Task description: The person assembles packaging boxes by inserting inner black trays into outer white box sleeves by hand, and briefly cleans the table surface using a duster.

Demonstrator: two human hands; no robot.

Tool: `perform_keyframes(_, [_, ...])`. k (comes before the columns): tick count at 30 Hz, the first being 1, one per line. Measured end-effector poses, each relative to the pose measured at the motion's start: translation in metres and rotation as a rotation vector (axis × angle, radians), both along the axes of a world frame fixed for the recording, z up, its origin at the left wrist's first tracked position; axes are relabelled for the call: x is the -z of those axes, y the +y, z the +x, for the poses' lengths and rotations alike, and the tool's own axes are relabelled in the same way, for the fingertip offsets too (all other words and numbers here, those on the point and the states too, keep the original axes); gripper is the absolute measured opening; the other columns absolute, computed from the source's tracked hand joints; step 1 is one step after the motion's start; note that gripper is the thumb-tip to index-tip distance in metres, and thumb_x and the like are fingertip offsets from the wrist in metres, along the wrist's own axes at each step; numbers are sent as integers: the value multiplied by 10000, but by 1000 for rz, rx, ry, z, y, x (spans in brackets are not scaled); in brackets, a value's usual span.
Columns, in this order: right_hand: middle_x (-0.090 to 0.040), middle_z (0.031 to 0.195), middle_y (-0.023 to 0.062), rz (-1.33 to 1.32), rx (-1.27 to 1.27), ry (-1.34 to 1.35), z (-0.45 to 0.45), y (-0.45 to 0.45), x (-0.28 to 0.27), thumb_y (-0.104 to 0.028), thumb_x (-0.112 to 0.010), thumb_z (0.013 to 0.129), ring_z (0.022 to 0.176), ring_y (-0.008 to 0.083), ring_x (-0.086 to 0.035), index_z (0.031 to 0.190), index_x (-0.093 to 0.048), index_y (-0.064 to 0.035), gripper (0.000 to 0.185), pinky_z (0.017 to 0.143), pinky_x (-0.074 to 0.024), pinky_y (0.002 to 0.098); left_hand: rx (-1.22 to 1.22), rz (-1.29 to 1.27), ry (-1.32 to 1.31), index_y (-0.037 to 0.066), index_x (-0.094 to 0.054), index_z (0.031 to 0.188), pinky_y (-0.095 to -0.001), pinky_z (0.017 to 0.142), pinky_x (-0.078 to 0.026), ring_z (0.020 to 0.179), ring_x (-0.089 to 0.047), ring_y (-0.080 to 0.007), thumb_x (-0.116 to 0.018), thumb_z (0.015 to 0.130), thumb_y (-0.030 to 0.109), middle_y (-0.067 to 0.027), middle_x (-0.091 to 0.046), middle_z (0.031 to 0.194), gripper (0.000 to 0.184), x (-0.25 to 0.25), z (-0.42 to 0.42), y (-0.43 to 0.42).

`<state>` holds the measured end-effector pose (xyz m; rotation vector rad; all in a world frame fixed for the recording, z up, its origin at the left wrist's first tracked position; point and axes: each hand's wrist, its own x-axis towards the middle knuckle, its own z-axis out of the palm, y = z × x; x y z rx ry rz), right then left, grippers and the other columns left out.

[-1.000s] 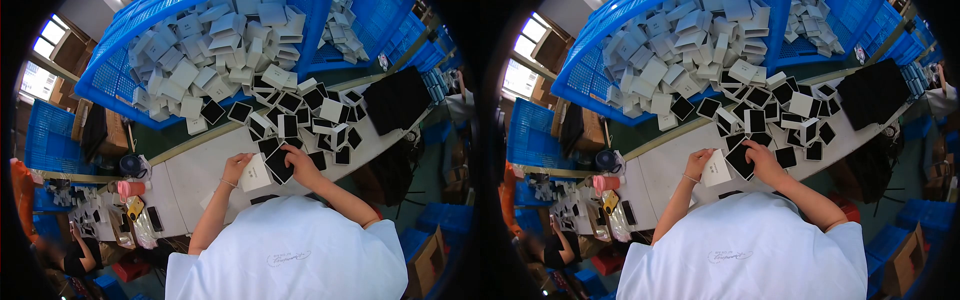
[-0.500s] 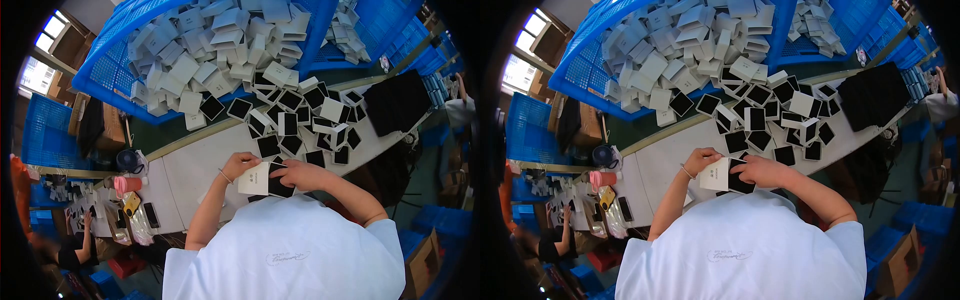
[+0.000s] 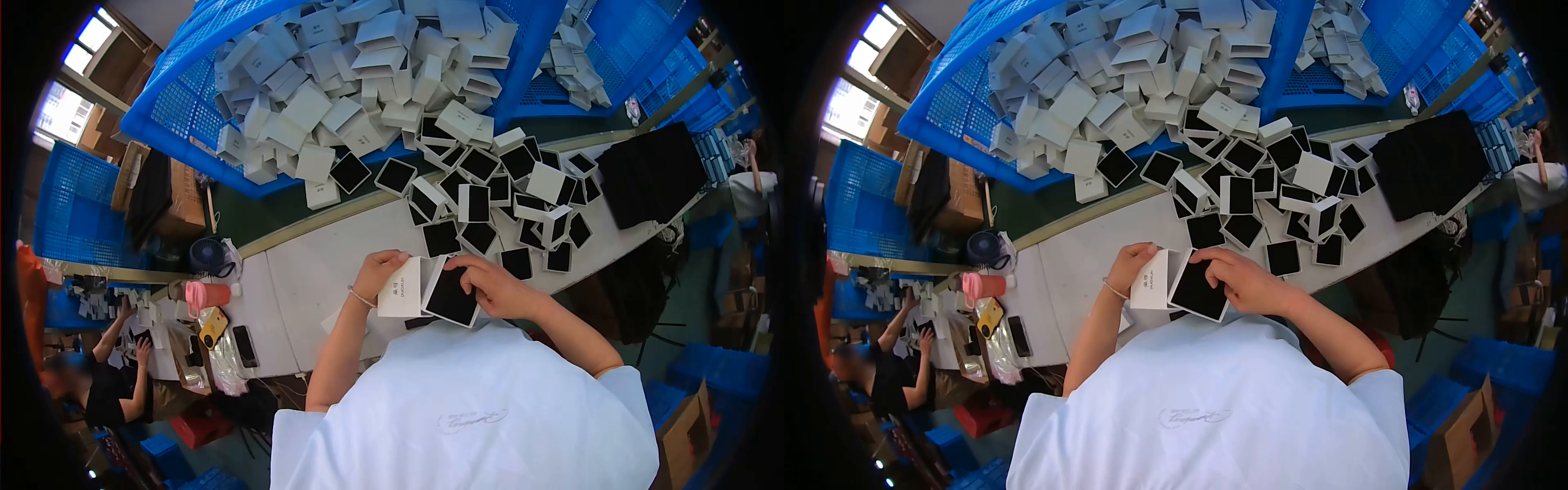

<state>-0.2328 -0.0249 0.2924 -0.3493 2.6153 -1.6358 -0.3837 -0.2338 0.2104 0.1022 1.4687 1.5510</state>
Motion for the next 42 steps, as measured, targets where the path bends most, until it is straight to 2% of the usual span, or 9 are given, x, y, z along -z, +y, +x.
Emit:
perform_keyframes(13, [-493, 1200, 112, 361, 343, 6, 9, -15, 13, 93, -492, 702, 968, 324, -510, 811, -450, -36, 175, 824, -451, 400, -73, -39, 432, -9, -690, 805, -225, 626, -468, 697, -586, -91, -716, 788, 159, -26, -630, 765, 171, -3, 0, 5])
perform_keyframes(16, [-475, 1219, 52, 564, -85, 6, 9, -20, 2, -14, -548, 720, 888, 277, -478, 828, -529, -40, 113, 815, -467, 383, 63, -44, 421, -3, -695, 799, -229, 625, -474, 690, -587, -91, -737, 765, 155, -28, -636, 743, 167, -13, -3, 12])
perform_keyframes(27, [-490, 1220, 39, 494, -398, -90, 0, -9, -4, 11, -551, 698, 883, 280, -469, 736, -511, -34, 71, 759, -478, 379, 468, 130, 412, 17, -662, 731, -239, 649, -477, 709, -584, -89, -770, 721, 125, -19, -633, 741, 153, -19, -19, 27])
perform_keyframes(33, [-493, 1245, 120, 148, 105, 347, 7, 1, 8, 71, -525, 696, 1103, 291, -509, 812, -499, -68, 182, 880, -427, 368, 311, 157, 382, 24, -650, 749, -236, 701, -450, 745, -561, -93, -728, 758, 86, -9, -602, 786, 100, -18, -4, 15])
perform_keyframes(34, [-424, 1322, 140, -188, 222, 321, 11, -4, 16, -83, -495, 873, 1217, 276, -460, 1048, -498, -85, 176, 962, -383, 359, 203, 166, 306, 24, -646, 750, -231, 685, -455, 730, -561, -83, -732, 762, 110, -3, -608, 765, 122, -6, 3, 13])
perform_keyframes(35, [-424, 1322, 140, -187, 223, 324, 12, -9, 24, -83, -495, 873, 1217, 276, -460, 1048, -498, -85, 176, 962, -383, 359, 101, 173, 229, 24, -642, 752, -226, 669, -459, 715, -561, -74, -736, 766, 134, 4, -614, 744, 145, 2, 11, 11])
perform_keyframes(37, [-362, 1382, 110, -754, 549, -151, 9, -22, 40, -382, -360, 979, 1260, 262, -421, 1282, -385, -92, 420, 992, -360, 371, 86, 187, 209, 26, -636, 762, -224, 665, -455, 721, -554, -64, -722, 782, 143, 7, -611, 733, 147, 4, 22, 13])
perform_keyframes(38, [-357, 1389, 100, -735, 568, -188, 7, -26, 43, -585, -226, 945, 1267, 259, -404, 1381, -290, -85, 667, 1002, -342, 368, 73, 141, 224, 24, -633, 757, -224, 654, -456, 704, -553, -65, -722, 783, 147, 5, -612, 723, 155, 0, 25, 16])
perform_keyframes(42, [-379, 1376, 101, -611, 615, -155, -9, -32, 35, -574, -273, 947, 1263, 251, -398, 1357, -332, -79, 646, 1004, -329, 353, 49, 68, 235, 18, -608, 729, -209, 601, -443, 638, -539, -54, -700, 801, 137, -4, -605, 683, 167, -30, 26, 15])
